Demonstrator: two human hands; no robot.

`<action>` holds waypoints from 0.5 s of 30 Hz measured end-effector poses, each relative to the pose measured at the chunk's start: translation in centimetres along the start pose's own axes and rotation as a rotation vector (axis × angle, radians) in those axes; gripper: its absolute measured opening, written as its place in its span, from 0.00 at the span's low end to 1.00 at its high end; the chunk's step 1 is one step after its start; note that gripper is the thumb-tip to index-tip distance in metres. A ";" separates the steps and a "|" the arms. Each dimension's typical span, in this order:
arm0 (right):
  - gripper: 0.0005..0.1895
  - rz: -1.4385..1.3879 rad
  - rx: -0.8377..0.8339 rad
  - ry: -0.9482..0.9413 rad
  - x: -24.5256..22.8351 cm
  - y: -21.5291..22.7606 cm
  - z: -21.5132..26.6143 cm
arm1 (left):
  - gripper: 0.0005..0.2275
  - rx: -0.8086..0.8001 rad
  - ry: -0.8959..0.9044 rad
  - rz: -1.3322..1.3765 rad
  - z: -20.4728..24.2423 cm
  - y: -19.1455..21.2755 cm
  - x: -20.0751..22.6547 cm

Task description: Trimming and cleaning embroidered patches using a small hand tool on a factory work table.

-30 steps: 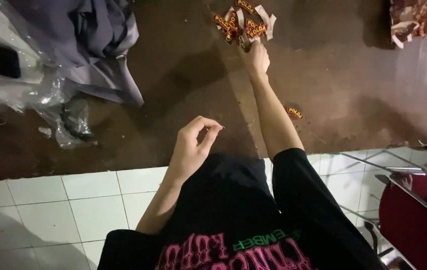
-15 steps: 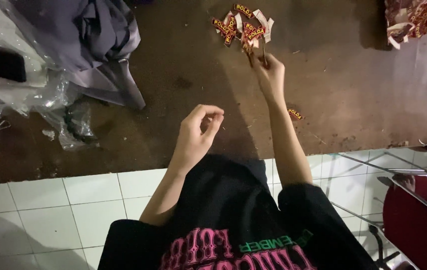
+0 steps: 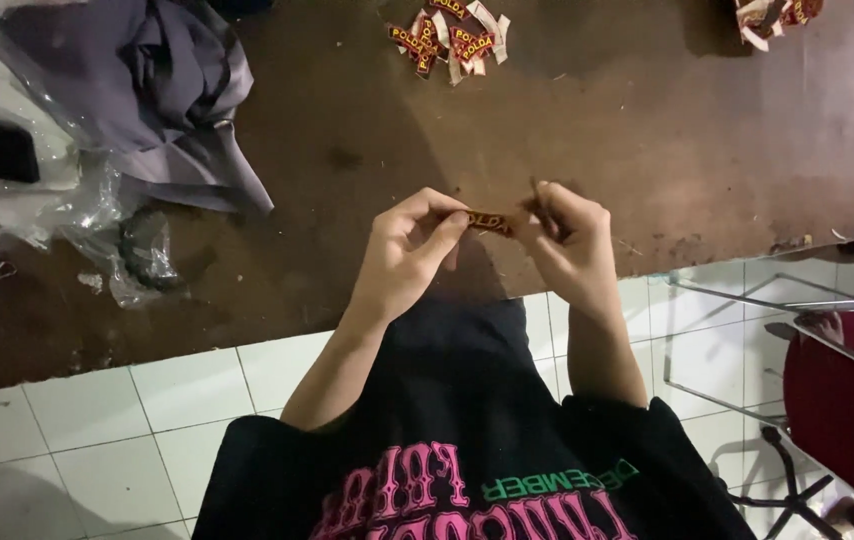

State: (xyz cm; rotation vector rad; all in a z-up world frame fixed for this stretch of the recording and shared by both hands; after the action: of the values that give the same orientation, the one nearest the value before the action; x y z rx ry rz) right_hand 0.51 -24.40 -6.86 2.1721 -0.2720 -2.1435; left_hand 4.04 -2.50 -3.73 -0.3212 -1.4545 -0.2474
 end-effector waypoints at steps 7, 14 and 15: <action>0.08 0.099 0.187 0.061 -6.0 -1.1 1.5 | 0.04 0.006 -0.005 -0.156 1.4 -0.6 0.9; 0.16 0.362 0.208 0.339 -6.6 -1.3 4.0 | 0.09 0.033 0.033 -0.041 2.3 -1.4 2.0; 0.12 0.410 0.161 0.393 -6.9 -1.9 3.6 | 0.10 0.005 0.048 -0.010 2.5 -1.6 2.1</action>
State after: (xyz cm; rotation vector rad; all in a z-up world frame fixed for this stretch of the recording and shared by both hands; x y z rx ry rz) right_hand -3.00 -21.02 -0.44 2.3064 -0.7977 -1.4938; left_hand 1.34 -3.07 -1.28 -0.3019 -1.4095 -0.2575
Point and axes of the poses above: each hand's wrist, its own z-axis away from the middle knuckle, its own y-axis out of the back of the hand, x = y × z, the point moved 1 cm from there along -z, towards the middle knuckle, and after that the axes turned 8 degrees about -z, right-handed, at the moved point
